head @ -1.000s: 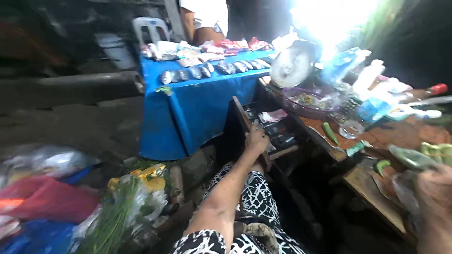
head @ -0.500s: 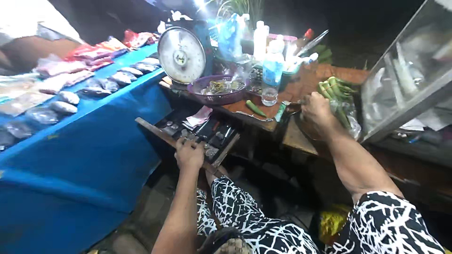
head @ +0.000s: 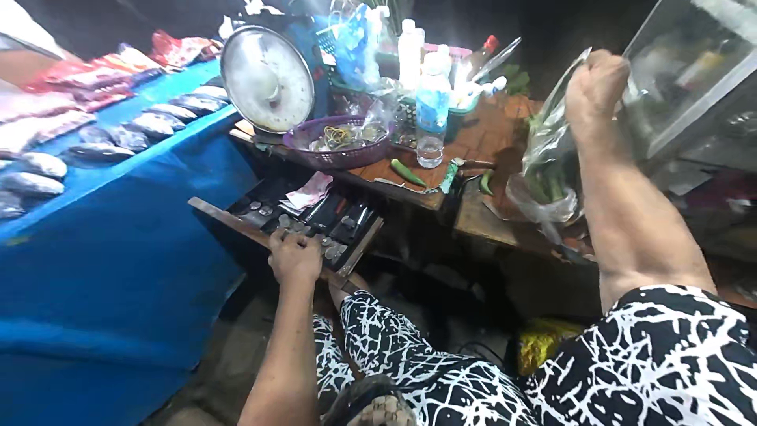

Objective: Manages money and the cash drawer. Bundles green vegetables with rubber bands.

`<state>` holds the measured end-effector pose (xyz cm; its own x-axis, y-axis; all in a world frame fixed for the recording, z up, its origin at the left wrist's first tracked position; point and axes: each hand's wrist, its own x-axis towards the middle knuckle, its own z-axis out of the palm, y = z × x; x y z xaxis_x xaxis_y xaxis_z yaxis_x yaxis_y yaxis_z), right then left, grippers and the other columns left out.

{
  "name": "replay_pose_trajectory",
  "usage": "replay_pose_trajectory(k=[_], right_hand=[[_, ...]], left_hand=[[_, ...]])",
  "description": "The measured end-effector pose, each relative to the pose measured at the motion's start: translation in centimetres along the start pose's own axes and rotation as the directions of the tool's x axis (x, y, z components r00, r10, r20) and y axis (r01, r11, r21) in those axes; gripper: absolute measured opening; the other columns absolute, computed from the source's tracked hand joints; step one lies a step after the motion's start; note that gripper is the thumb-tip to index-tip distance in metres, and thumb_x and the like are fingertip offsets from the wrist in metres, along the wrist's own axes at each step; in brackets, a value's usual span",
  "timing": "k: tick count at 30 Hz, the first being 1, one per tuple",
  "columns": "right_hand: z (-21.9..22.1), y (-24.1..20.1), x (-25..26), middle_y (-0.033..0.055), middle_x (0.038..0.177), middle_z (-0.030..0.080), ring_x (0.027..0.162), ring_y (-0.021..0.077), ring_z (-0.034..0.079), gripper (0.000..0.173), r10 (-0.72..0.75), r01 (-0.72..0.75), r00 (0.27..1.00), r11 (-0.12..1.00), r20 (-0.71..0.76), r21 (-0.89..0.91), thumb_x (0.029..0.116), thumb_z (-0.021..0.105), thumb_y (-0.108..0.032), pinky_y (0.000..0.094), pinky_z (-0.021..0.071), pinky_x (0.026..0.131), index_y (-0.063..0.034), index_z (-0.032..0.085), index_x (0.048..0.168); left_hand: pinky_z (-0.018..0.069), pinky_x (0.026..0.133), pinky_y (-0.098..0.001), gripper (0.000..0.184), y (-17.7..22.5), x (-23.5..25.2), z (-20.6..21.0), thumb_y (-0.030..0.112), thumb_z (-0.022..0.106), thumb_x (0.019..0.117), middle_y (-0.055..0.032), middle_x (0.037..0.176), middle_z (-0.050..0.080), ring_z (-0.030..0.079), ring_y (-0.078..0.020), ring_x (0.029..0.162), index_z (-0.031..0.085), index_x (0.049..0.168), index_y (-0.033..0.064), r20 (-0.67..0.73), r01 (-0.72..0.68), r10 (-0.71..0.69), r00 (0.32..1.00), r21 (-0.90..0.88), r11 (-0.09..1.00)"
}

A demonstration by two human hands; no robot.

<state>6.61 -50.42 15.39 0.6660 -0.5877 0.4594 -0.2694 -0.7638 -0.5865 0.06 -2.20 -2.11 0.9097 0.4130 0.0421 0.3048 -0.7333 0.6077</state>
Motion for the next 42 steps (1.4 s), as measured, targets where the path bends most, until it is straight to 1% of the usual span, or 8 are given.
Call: replay_pose_trajectory(k=[4, 9, 15, 21, 24, 29, 31, 42], right_hand=[[0.1, 1.2, -1.5, 0.0213, 0.131, 0.066, 0.126, 0.0319, 0.061, 0.039, -0.053, 0.053, 0.995, 0.999, -0.082, 0.008, 0.1065, 0.038, -0.015, 0.0459, 0.044, 0.11, -0.0003, 0.066, 0.129], [1.0, 5.0, -8.3, 0.0298, 0.119, 0.067, 0.113, 0.05, 0.064, 0.031, -0.037, 0.12, 0.959, 0.952, 0.281, -0.282, 0.1025, 0.048, -0.013, 0.0699, 0.0479, 0.093, -0.0009, 0.068, 0.123], [-1.7, 3.7, -8.0, 0.0262, 0.122, 0.068, 0.116, 0.05, 0.062, 0.031, 0.041, 0.198, 0.804, 0.922, 0.594, -0.332, 0.0999, 0.053, -0.014, 0.0737, 0.045, 0.089, -0.0102, 0.072, 0.124], [0.7, 0.2, -5.9, 0.0278, 0.126, 0.065, 0.122, 0.0481, 0.06, 0.034, 0.013, 0.161, 0.888, 0.928, 0.46, -0.337, 0.1027, 0.049, -0.023, 0.0713, 0.0451, 0.094, -0.0014, 0.069, 0.121], [4.0, 2.7, -5.7, 0.0342, 0.126, 0.062, 0.122, 0.0528, 0.058, 0.038, 0.111, 0.183, 0.825, 0.876, 0.554, -0.446, 0.0986, 0.061, -0.025, 0.0748, 0.0421, 0.097, 0.0095, 0.067, 0.114], [6.2, 6.1, -4.9, 0.0369, 0.115, 0.064, 0.109, 0.0568, 0.062, 0.032, 0.046, 0.236, 0.846, 0.861, 0.531, -0.45, 0.0942, 0.068, -0.019, 0.0776, 0.0452, 0.087, 0.0095, 0.066, 0.109], [6.8, 7.3, -3.6, 0.0371, 0.123, 0.062, 0.118, 0.0554, 0.059, 0.037, 0.051, 0.23, 0.838, 0.87, 0.543, -0.437, 0.0954, 0.067, -0.02, 0.0762, 0.0432, 0.094, 0.0094, 0.065, 0.118], [0.4, 1.4, -3.1, 0.0408, 0.127, 0.057, 0.122, 0.0561, 0.055, 0.04, 0.028, -0.019, 0.98, 0.999, 0.196, -0.046, 0.1019, 0.053, -0.019, 0.0726, 0.0407, 0.099, 0.0159, 0.062, 0.118]], left_hand=[[0.0373, 0.11, -0.0658, 0.028, -0.1, -0.1, 0.1, 0.022, 0.06, 0.101, -0.0214, 0.161, 0.033, 0.041, -0.0486, 0.139, 0.071, 0.107, -0.0032, 0.004, -0.011, 0.011, 1.0, 0.005, 1.0], [0.0372, 0.109, -0.067, 0.027, -0.2, 0.0, 0.0, 0.021, 0.059, 0.1014, -0.0212, 0.162, 0.032, 0.041, -0.0494, 0.139, 0.07, 0.107, -0.0032, 0.01, -0.008, 0.008, 1.0, 0.004, 1.0], [0.0371, 0.109, -0.0659, 0.026, 0.0, -0.1, 0.1, 0.02, 0.06, 0.1004, -0.0195, 0.161, 0.034, 0.042, -0.0475, 0.138, 0.071, 0.106, -0.0028, -0.004, -0.001, 0.001, 1.0, -0.004, 1.0], [0.0383, 0.109, -0.0649, 0.026, -0.2, 0.0, -0.2, 0.02, 0.06, 0.1005, -0.0212, 0.161, 0.034, 0.043, -0.047, 0.138, 0.071, 0.107, -0.0028, -0.008, 0.005, -0.005, 1.0, -0.004, 1.0], [0.0395, 0.108, -0.0652, 0.027, 0.4, -0.4, -0.5, 0.02, 0.06, 0.1006, -0.021, 0.162, 0.032, 0.043, -0.048, 0.137, 0.07, 0.108, -0.0029, 0.003, 0.022, -0.022, 1.0, 0.005, 1.0], [0.0471, 0.103, -0.0623, 0.023, 0.4, -0.7, -0.5, 0.024, 0.062, 0.0994, -0.0162, 0.162, 0.035, 0.051, -0.0443, 0.132, 0.073, 0.105, 0.0038, -0.019, 0.054, -0.054, 0.998, 0.002, 0.999], [0.0476, 0.104, -0.0605, 0.024, -0.1, -0.4, 0.0, 0.025, 0.061, 0.0988, -0.0116, 0.163, 0.035, 0.05, -0.0418, 0.134, 0.074, 0.105, 0.006, -0.033, 0.039, -0.039, 0.999, -0.001, 0.999], [0.0439, 0.104, -0.0661, 0.028, -0.9, 0.0, 0.0, 0.031, 0.061, 0.1004, -0.0098, 0.162, 0.037, 0.049, -0.0435, 0.134, 0.074, 0.111, 0.0084, 0.027, -0.025, 0.024, 0.999, 0.03, 0.999]])
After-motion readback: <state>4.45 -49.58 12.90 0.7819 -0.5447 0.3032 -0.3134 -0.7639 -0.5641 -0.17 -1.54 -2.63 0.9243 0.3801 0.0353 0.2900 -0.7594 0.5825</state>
